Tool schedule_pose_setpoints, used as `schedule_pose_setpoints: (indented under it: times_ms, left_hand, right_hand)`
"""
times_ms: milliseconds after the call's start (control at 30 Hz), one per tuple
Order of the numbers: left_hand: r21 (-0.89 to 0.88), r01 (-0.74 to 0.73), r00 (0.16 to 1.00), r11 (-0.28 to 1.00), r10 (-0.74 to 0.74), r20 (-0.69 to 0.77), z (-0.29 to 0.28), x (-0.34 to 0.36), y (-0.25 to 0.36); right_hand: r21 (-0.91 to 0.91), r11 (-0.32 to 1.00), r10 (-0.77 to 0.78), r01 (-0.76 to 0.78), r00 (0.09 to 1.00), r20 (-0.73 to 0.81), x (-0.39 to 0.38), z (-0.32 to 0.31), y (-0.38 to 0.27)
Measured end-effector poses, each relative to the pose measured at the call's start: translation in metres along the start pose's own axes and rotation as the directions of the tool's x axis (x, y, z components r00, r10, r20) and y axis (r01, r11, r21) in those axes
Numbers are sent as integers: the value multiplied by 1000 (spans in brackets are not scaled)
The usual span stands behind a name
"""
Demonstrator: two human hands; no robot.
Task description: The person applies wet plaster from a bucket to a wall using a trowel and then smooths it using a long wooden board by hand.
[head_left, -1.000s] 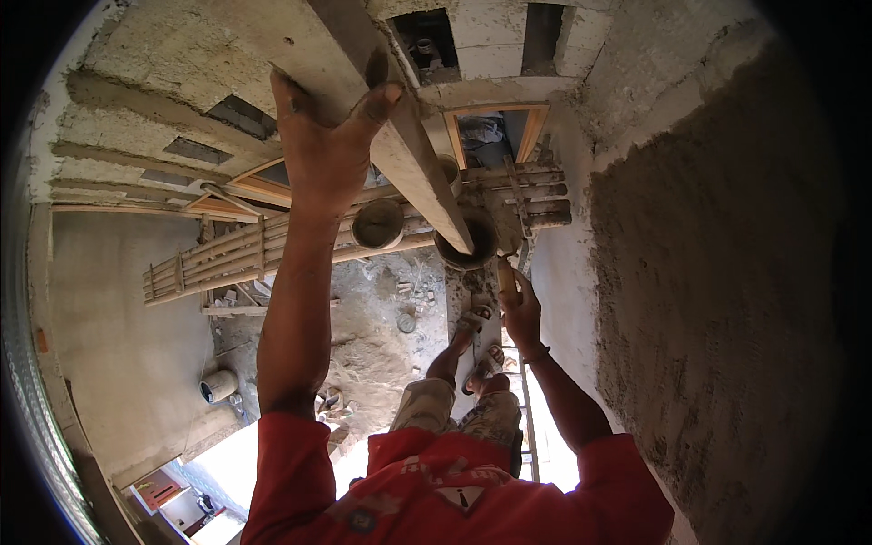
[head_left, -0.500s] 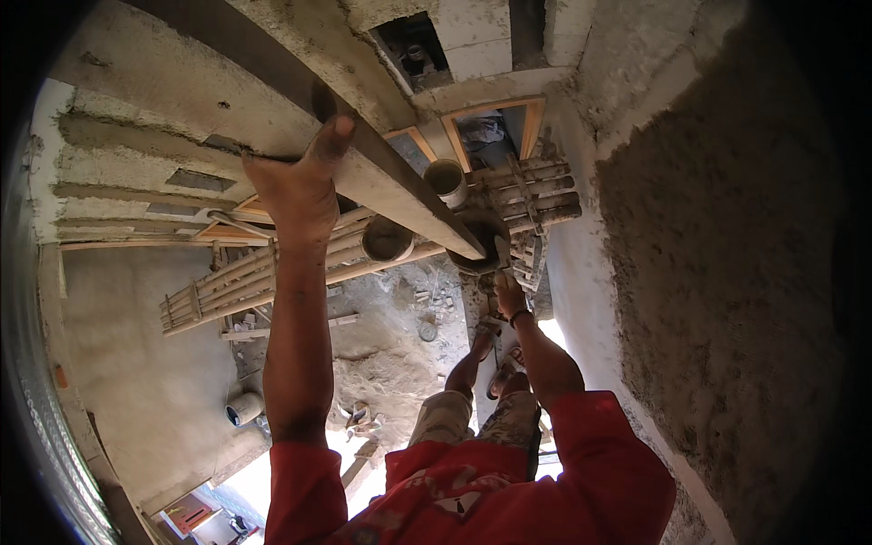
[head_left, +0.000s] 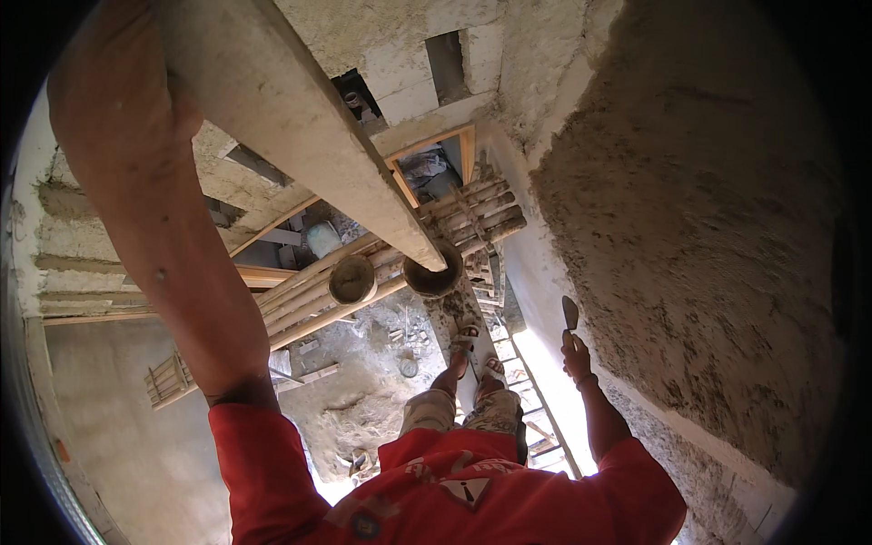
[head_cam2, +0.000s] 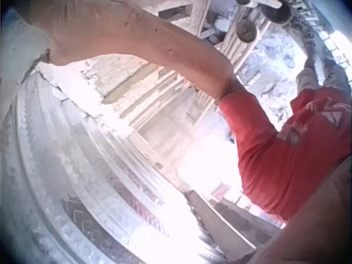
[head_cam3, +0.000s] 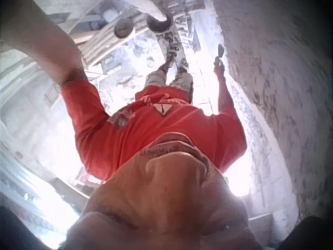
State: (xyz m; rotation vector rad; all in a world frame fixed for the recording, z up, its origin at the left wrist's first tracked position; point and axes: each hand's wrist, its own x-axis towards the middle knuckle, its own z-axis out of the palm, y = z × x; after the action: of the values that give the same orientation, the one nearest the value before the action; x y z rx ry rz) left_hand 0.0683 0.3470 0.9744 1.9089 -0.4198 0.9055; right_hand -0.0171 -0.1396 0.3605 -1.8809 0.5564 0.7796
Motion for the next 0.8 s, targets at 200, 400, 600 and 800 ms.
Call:
schedule_pose_setpoints:
  times_ms: [200, 400, 600, 800]
  left_hand:
    - [-132, -132, 906, 982, 66, -417, 86, 35, -66]
    - [-163, 123, 912, 979, -176, -371, 140, 12, -191]
    - [-63, 267, 907, 962, -272, -322, 210, -18, -300]
    - [-99, 402, 866, 910, -413, -282, 263, -33, -339]
  right_hand:
    - [123, 986, 131, -115, 983, -130, -55, -37, 71]
    - [113, 976, 196, -186, 977, -87, -110, -30, 115]
    - [203, 930, 331, -306, 938, -101, -178, -25, 145]
    - [340, 823, 520, -455, 845, -129, -246, -23, 154]
